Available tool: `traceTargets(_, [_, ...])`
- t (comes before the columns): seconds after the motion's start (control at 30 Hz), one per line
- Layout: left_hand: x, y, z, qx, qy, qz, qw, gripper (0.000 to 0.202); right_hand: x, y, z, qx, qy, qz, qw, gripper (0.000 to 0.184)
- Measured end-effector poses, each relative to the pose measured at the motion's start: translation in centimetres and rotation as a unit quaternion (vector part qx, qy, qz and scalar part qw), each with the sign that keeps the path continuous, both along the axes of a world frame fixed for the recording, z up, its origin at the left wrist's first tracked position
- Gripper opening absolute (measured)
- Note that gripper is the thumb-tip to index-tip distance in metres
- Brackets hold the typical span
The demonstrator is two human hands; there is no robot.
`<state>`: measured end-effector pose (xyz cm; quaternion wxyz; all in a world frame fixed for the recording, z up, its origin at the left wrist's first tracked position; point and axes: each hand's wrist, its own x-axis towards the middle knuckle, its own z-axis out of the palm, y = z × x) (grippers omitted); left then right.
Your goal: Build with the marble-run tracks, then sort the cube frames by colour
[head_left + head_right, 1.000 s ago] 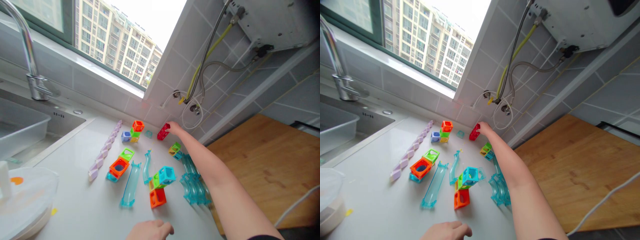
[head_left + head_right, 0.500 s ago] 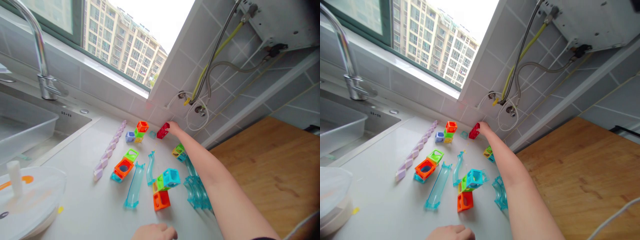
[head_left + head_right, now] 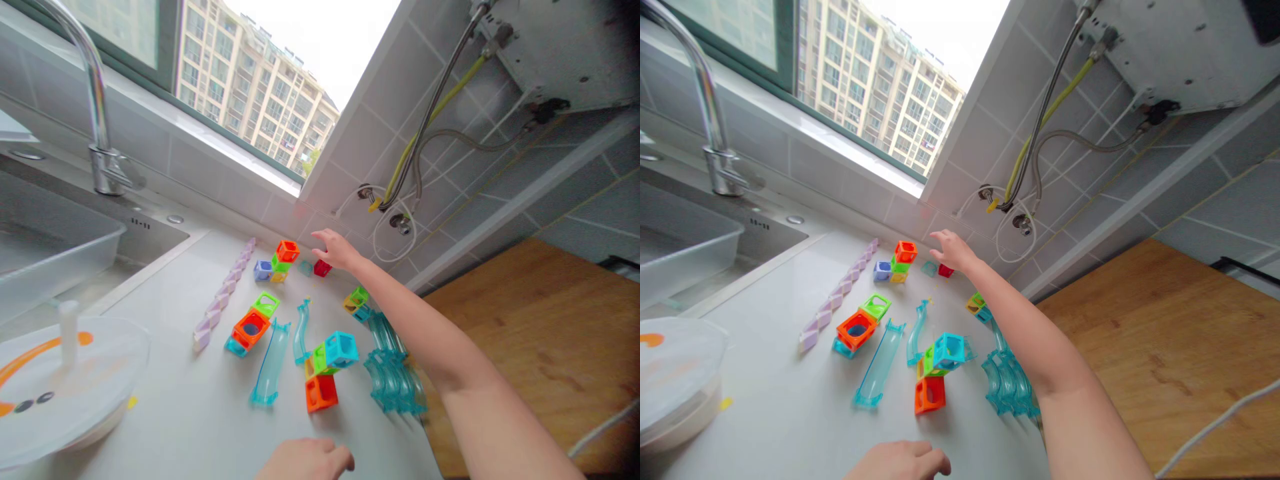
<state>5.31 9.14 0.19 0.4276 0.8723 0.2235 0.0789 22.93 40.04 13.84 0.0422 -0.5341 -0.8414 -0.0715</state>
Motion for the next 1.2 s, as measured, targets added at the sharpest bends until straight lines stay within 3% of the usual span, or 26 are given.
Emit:
traceTargets(0.17, [-0.7,0.1,0.3,0.002,-0.064,0.007,0.998,0.028,-4.7,-0.8,-0.1,-0.058,-0.017,0.108,0.992,0.070])
traceTargets(0.33, [-3.3,0.4,2.9,0.006,-0.133,0.044,0.990,0.018,-7.4,-1.9,-0.2,-0.056,-0.057,0.085,0.993,0.073])
traceTargets(0.4, [-5.0,0.9,4.4,0.013,-0.171,0.079,0.982,0.015,-7.9,-2.4,-0.2,-0.043,-0.071,0.096,0.992,0.072])
traceTargets(0.5, [-7.3,2.4,5.8,0.051,-0.267,0.221,0.937,0.020,-8.3,-2.6,-0.4,-0.048,-0.071,0.105,0.991,0.074])
traceTargets(0.6, [-8.8,4.7,5.1,0.152,-0.344,0.403,0.834,0.010,-8.0,-1.8,-1.1,-0.060,-0.055,0.068,0.994,0.074])
traceTargets(0.67, [-9.4,6.3,3.8,0.209,-0.318,0.470,0.797,0.022,-7.8,-1.0,-1.6,-0.065,-0.046,0.051,0.996,0.071])
traceTargets(0.77, [-10.0,8.2,1.4,0.229,-0.251,0.487,0.804,0.047,-7.4,0.1,-2.3,-0.068,-0.028,0.038,0.997,0.058])
traceTargets(0.9, [-10.2,9.1,-0.7,0.179,-0.197,0.480,0.836,0.058,-7.0,1.0,-2.7,-0.068,0.004,0.020,0.997,0.046])
traceTargets(1.03, [-10.1,9.2,-0.4,0.140,-0.188,0.485,0.843,0.057,-6.1,1.1,-2.4,-0.071,0.048,-0.003,0.996,0.048])
traceTargets(1.2, [-10.3,9.0,0.8,0.102,-0.236,0.519,0.815,0.053,-4.4,0.3,-1.7,-0.084,0.116,-0.034,0.989,0.046])
